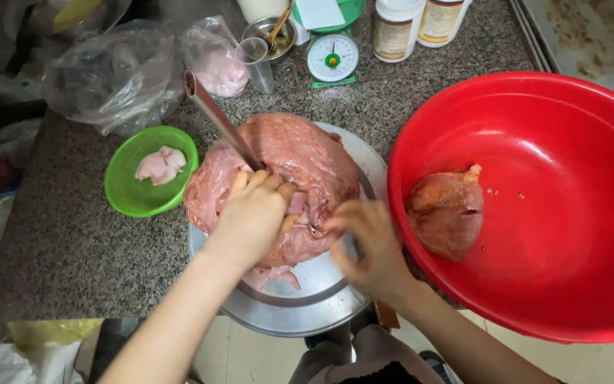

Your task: Building a large meat stack on a vertical skewer by layering slabs of meat and trimming them with a knife.

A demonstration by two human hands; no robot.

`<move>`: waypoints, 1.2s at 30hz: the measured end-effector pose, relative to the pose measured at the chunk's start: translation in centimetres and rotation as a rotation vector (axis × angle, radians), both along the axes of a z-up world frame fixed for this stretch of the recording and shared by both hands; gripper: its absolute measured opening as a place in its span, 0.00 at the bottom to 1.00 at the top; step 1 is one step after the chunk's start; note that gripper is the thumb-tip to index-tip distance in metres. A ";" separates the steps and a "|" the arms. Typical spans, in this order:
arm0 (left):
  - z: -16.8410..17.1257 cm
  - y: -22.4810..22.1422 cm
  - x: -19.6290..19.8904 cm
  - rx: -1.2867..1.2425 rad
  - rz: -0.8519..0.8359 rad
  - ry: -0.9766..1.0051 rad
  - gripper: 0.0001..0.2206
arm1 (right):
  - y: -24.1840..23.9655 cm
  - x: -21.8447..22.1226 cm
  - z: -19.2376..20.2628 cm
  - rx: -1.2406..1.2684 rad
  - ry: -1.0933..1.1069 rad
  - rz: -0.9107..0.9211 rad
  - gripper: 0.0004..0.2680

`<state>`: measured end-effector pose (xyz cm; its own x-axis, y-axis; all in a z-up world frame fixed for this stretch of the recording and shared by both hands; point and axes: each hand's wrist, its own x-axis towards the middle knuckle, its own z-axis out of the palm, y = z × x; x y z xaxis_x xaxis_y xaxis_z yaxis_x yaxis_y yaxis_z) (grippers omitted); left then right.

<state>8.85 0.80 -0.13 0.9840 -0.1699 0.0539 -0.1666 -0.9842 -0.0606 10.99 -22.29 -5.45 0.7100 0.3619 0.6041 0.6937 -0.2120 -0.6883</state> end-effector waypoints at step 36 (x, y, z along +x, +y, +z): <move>-3.0 -3.6 -9.8 -0.441 0.290 -0.542 0.13 | -14.9 -0.3 -6.8 -0.182 0.175 -0.515 0.04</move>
<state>-0.95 -2.79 -3.15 0.8023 0.2409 0.5461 0.0437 -0.9362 0.3488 10.70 -37.21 -12.22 0.9060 0.0305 0.4221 0.3489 -0.6185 -0.7041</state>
